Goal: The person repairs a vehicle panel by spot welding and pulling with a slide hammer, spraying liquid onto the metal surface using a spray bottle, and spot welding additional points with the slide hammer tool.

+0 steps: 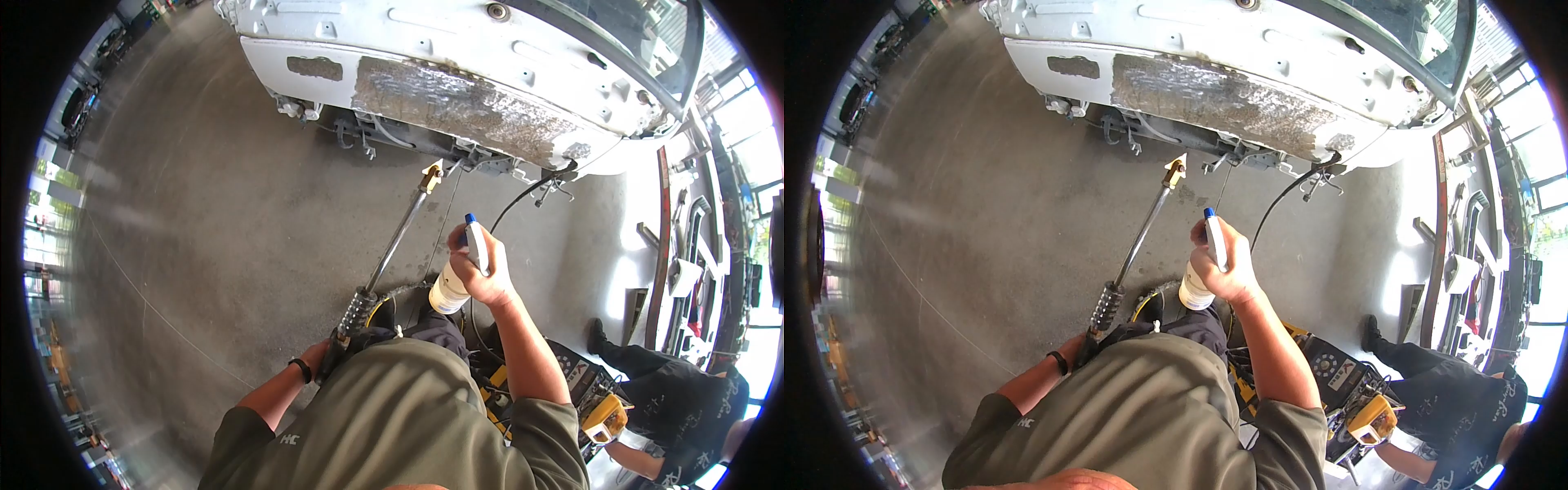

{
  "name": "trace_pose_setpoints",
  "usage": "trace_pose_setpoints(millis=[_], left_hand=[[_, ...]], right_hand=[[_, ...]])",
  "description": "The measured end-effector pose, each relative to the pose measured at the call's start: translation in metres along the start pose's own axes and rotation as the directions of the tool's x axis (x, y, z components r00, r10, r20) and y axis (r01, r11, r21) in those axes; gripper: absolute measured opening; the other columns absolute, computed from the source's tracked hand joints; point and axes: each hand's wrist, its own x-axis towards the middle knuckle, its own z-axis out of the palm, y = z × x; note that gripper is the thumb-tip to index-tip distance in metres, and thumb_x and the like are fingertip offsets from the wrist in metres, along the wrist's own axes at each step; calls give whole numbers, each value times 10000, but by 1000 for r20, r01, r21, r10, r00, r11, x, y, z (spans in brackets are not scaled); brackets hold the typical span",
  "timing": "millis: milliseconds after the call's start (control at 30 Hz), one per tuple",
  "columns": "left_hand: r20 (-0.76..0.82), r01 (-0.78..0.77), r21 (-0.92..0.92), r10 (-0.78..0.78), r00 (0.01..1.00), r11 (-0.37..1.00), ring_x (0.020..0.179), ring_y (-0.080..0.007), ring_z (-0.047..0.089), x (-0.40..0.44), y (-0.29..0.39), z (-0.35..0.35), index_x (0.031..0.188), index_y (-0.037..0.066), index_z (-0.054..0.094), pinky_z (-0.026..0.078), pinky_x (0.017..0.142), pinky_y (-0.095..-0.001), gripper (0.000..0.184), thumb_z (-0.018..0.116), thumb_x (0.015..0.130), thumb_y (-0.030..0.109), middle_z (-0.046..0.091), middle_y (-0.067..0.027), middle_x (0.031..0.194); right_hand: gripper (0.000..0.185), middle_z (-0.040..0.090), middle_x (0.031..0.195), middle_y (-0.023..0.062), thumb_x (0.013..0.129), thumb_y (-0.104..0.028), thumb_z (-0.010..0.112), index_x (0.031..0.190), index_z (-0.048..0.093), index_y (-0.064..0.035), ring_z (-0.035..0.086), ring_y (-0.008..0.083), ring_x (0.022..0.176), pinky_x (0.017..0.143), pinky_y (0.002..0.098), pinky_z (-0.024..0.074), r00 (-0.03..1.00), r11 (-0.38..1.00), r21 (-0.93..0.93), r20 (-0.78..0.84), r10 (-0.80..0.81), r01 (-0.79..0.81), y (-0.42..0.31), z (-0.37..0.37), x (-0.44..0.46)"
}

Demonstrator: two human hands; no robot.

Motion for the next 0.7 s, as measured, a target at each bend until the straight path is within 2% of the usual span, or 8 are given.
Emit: trace_pose_setpoints(millis=[100,367,467,567,700], left_hand=[[-10,-11,220,14,1000,975,1133,-177,651,5,-4,-7,1319,69,662,499,1018,-350,381,574,1062,336,715,-89,1246],[58,-110,377,95,994,920,1225,-221,638,41,-43,-44,1324,61,653,472,1062,-377,427,557,1057,380,705,-156,1322],[60,-111,363,95,994,925,1205,-214,643,41,-44,-44,1314,65,659,481,1046,-374,417,559,1057,378,710,-148,1305],[40,-89,321,80,996,943,1173,-206,653,34,-34,-36,1298,68,666,496,1022,-373,404,564,1056,375,716,-134,1282],[-82,61,111,-52,995,992,1098,-184,667,8,-9,-12,1266,84,686,515,985,-359,373,569,1057,370,724,-94,1217]], right_hand=[[199,610,848,54,781,-28,536,959,620,-5,572,142,814,792,307,506,1000,1000,6,-21,4,-4,-3,1,0],[196,609,850,38,777,-28,549,960,617,-9,567,133,816,790,299,503,998,999,12,34,44,-45,-5,0,-1],[189,607,844,41,775,-29,553,954,613,-13,568,135,808,789,297,504,1000,1000,5,-14,-22,22,-1,4,1],[184,603,838,44,778,-32,552,952,609,-17,569,136,811,792,295,505,998,998,4,37,59,-59,-8,3,-1],[181,603,830,50,781,-32,550,953,608,-20,572,143,799,782,301,511,1000,1000,-5,8,6,-6,2,5,-1]])
